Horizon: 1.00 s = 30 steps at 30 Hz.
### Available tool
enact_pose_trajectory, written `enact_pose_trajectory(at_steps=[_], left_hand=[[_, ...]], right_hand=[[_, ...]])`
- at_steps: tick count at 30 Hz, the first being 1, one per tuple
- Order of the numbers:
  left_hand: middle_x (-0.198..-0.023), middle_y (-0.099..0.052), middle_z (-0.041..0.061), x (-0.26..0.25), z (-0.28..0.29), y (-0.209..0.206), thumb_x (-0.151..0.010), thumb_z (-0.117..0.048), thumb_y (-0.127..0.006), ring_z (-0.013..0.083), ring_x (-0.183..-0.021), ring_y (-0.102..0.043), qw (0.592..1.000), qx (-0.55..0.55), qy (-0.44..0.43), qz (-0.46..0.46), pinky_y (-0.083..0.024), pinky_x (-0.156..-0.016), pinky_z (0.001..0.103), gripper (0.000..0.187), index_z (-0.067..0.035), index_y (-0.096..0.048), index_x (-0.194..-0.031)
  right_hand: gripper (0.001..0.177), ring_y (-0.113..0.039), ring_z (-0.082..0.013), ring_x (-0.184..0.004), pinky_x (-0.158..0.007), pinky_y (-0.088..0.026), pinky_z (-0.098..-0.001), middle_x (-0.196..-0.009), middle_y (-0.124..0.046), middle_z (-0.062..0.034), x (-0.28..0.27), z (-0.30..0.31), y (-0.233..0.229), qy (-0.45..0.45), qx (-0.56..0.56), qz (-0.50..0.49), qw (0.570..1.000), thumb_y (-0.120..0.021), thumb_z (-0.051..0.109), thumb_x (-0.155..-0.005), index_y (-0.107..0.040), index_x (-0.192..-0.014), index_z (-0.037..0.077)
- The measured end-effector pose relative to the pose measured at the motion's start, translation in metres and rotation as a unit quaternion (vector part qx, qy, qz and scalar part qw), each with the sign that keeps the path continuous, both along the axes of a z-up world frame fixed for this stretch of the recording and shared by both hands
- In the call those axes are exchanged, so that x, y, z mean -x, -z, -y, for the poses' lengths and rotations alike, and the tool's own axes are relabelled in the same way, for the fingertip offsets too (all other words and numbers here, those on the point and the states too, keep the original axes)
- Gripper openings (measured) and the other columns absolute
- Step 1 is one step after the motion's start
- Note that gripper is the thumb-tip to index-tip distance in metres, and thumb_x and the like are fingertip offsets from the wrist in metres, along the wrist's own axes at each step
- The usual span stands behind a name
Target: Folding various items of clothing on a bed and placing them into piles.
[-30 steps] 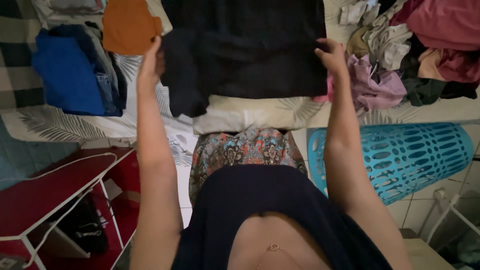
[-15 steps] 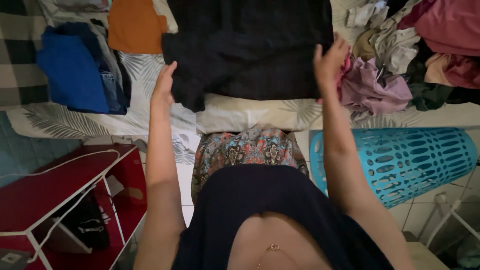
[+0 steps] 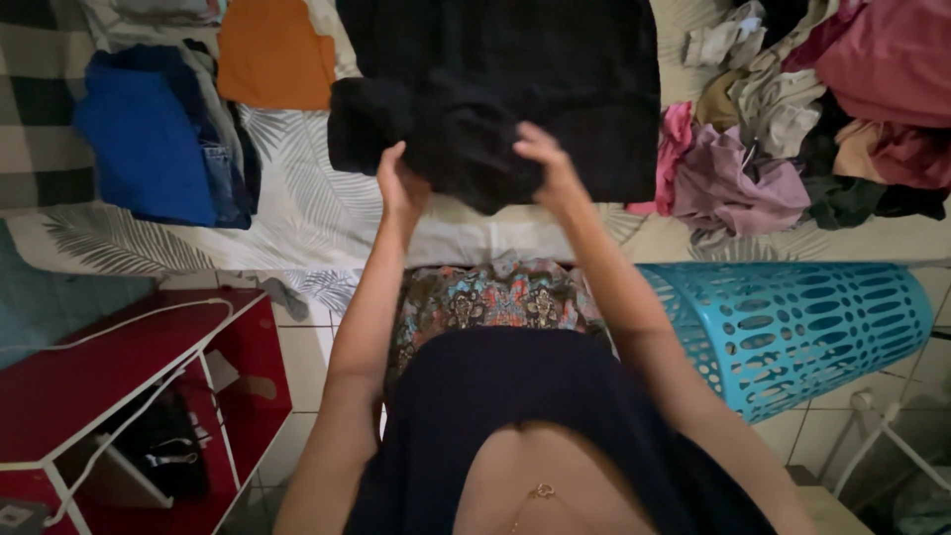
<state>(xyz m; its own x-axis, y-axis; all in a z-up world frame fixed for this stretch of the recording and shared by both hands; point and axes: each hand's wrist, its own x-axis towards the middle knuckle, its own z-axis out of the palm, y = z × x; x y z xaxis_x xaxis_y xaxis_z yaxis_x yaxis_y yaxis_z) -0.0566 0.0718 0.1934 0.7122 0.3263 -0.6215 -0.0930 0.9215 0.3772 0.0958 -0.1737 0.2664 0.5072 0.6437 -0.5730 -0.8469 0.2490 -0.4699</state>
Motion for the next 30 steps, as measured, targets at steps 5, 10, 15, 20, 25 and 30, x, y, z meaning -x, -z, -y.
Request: enact_pose_trajectory(at_steps=[5, 10, 15, 20, 25, 30], left_hand=[[-0.116, -0.075, 0.004, 0.035, -0.041, 0.002, -0.094, -0.014, -0.078, 0.0278, -0.118, -0.066, 0.611, -0.76, 0.132, -0.178, -0.048, -0.113, 0.043, 0.012, -0.013, -0.071, -0.105], [-0.118, -0.066, 0.027, 0.027, -0.086, -0.059, -0.056, -0.019, -0.077, 0.0438, -0.109, -0.059, 0.391, -0.89, 0.068, -0.226, -0.043, -0.09, 0.049, 0.073, 0.011, -0.066, -0.122], [-0.11, -0.07, 0.017, 0.044, -0.12, 0.012, -0.075, 0.005, -0.062, 0.0399, -0.107, -0.064, 0.547, -0.797, 0.224, -0.12, -0.05, -0.098, 0.047, 0.04, -0.004, -0.071, -0.113], [-0.106, -0.069, 0.017, 0.038, -0.121, -0.005, -0.073, 0.006, -0.063, 0.0416, -0.103, -0.063, 0.535, -0.806, 0.239, -0.08, -0.05, -0.092, 0.05, 0.04, -0.002, -0.068, -0.112], [-0.103, -0.062, 0.017, 0.041, -0.115, -0.007, -0.07, 0.008, -0.063, 0.0407, -0.099, -0.063, 0.554, -0.791, 0.249, -0.075, -0.053, -0.087, 0.046, 0.035, -0.002, -0.063, -0.104], [-0.109, -0.065, 0.016, 0.038, -0.105, -0.025, -0.073, 0.008, -0.066, 0.0401, -0.103, -0.063, 0.524, -0.814, 0.236, -0.085, -0.052, -0.086, 0.045, 0.041, -0.006, -0.064, -0.111]], right_hand=[[0.036, -0.057, -0.022, -0.125, -0.114, -0.042, -0.0336, -0.132, -0.063, -0.0083, -0.092, 0.116, 0.028, -0.039, 0.105, 0.328, 0.938, -0.077, 0.015, -0.08, -0.072, -0.114, 0.007], [0.045, -0.064, -0.0376, -0.107, -0.091, -0.05, -0.0445, -0.11, -0.069, -0.0218, -0.112, 0.16, 0.006, -0.13, 0.475, 0.548, 0.676, -0.082, 0.023, -0.078, -0.072, -0.115, 0.001], [0.027, -0.07, -0.0381, -0.085, -0.077, -0.053, -0.0462, -0.089, -0.07, -0.0237, -0.09, 0.202, 0.073, 0.014, 0.603, 0.537, 0.59, -0.074, 0.026, -0.093, -0.074, -0.096, 0.0], [0.041, -0.066, -0.0393, -0.07, -0.067, -0.049, -0.0486, -0.073, -0.066, -0.0225, -0.076, 0.162, 0.045, -0.016, 0.598, 0.56, 0.573, -0.077, 0.028, -0.104, -0.069, -0.078, -0.002], [0.054, -0.063, -0.0372, -0.057, -0.055, -0.047, -0.0447, -0.063, -0.065, -0.0195, -0.078, 0.125, 0.012, 0.04, 0.569, 0.621, 0.537, -0.085, 0.044, -0.084, -0.068, -0.065, -0.003], [0.049, -0.064, -0.0282, -0.061, -0.056, -0.046, -0.0389, -0.068, -0.067, -0.0191, -0.084, 0.143, 0.072, -0.085, 0.56, 0.505, 0.652, -0.083, 0.043, -0.091, -0.071, -0.078, -0.003]])
